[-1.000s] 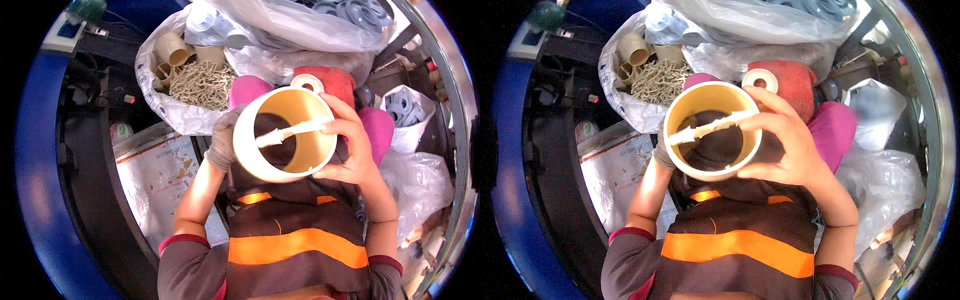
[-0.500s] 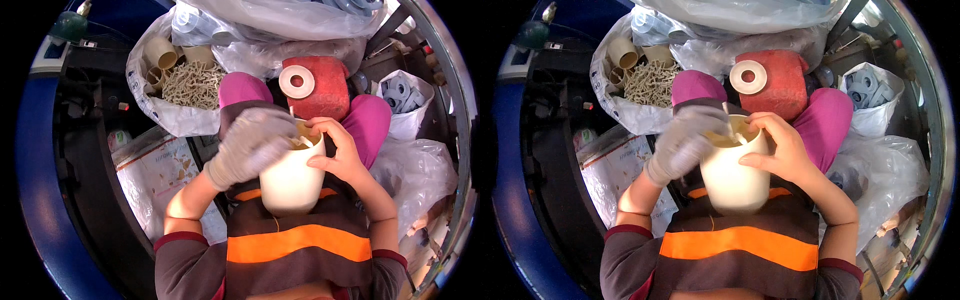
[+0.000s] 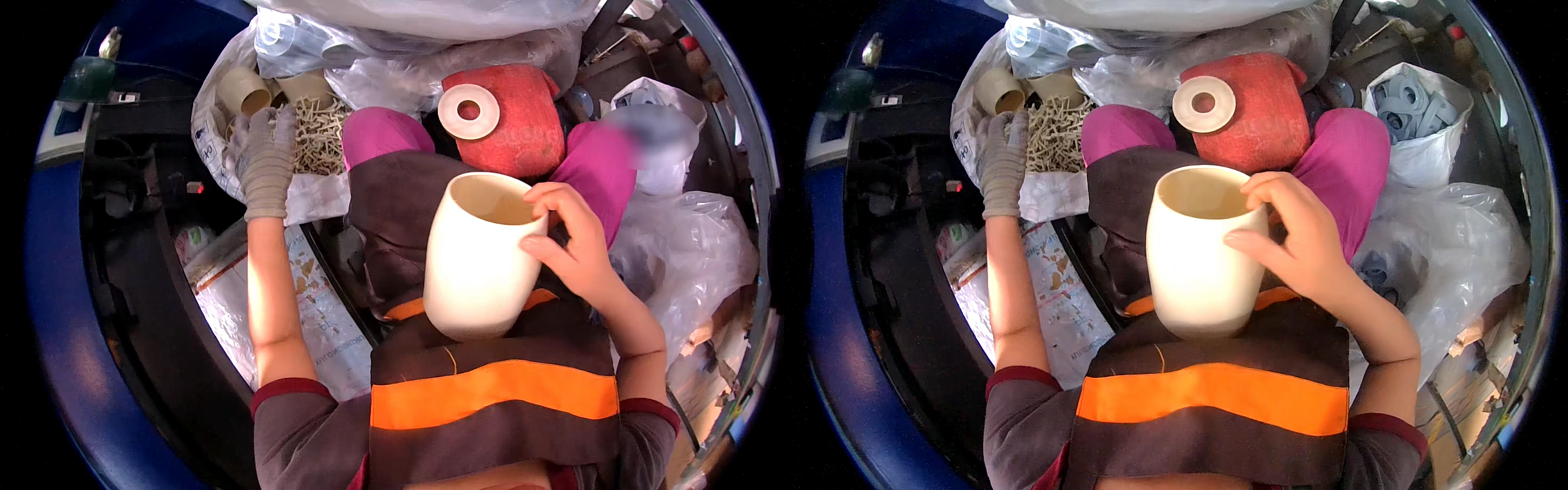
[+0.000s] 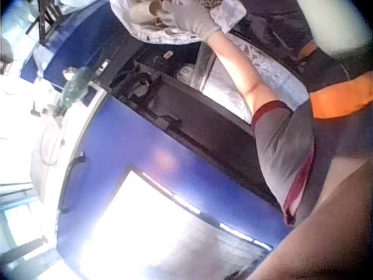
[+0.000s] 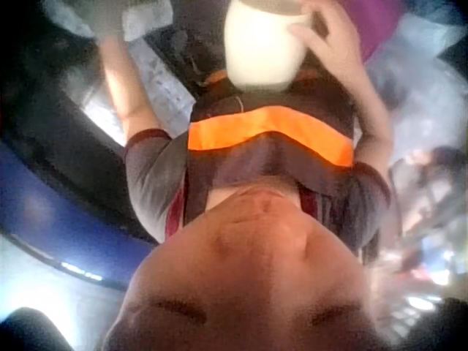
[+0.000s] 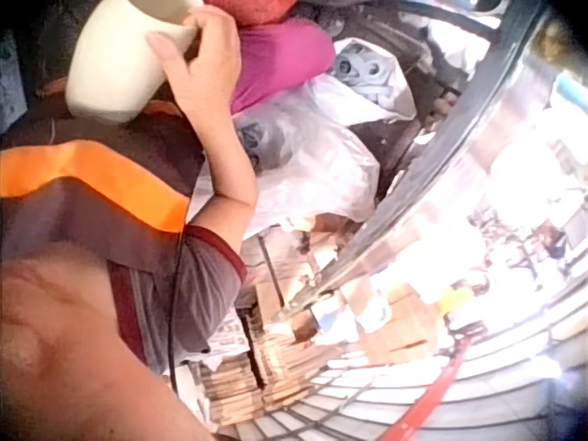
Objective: The person assembles plastic jugs by picking up the jug body, inserting a plastic ring, and then screwing on a matching lid with a handle.
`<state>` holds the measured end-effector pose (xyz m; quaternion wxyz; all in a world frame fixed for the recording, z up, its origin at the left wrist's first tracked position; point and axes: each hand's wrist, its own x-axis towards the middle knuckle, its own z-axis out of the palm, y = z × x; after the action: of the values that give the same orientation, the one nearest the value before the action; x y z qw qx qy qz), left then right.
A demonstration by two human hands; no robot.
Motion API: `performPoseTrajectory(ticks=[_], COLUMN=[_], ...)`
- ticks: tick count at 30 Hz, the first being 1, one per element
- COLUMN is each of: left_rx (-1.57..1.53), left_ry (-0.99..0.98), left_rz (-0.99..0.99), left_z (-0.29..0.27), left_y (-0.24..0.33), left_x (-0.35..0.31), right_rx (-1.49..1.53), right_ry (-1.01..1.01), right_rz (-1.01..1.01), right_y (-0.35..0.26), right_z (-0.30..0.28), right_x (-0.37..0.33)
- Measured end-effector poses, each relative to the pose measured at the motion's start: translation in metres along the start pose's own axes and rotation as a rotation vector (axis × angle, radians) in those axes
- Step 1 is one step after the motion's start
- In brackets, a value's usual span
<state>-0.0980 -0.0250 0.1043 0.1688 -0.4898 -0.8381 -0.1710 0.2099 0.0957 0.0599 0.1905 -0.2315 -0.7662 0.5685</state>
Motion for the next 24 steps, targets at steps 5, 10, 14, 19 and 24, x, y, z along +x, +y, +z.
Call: performPoseTrajectory(ticks=[5, 10, 14, 19, 24], left_rx=[-0.546, -1.718, -1.426, -1.488, -1.608], left_ry=[-0.454, -0.832, -1.162, -1.253, -1.245], left_rz=[0.438, -0.442, -0.389, -0.505, -0.609], left_z=[0.006, 0.062, 0.08, 0.085, 0.089], left_y=[0.038, 0.078, 0.087, 0.102, 0.126], left_x=[-0.048, -0.061, -0.045, -0.035, -0.033], right_rx=[-0.149, 0.139, 0.035, -0.473, -0.774], right_ry=[-0.019, 0.429, 0.391, 0.239, -0.529], right_rz=[-0.024, 0.199, 0.762, 1.144, 0.971], right_y=[0.003, 0.068, 0.176, 0.372, 0.464], right_z=[-0.001, -0.108, -0.145, -0.103, -0.057], right_x=[0.01, -0.03, -0.123, -0.268, -0.38])
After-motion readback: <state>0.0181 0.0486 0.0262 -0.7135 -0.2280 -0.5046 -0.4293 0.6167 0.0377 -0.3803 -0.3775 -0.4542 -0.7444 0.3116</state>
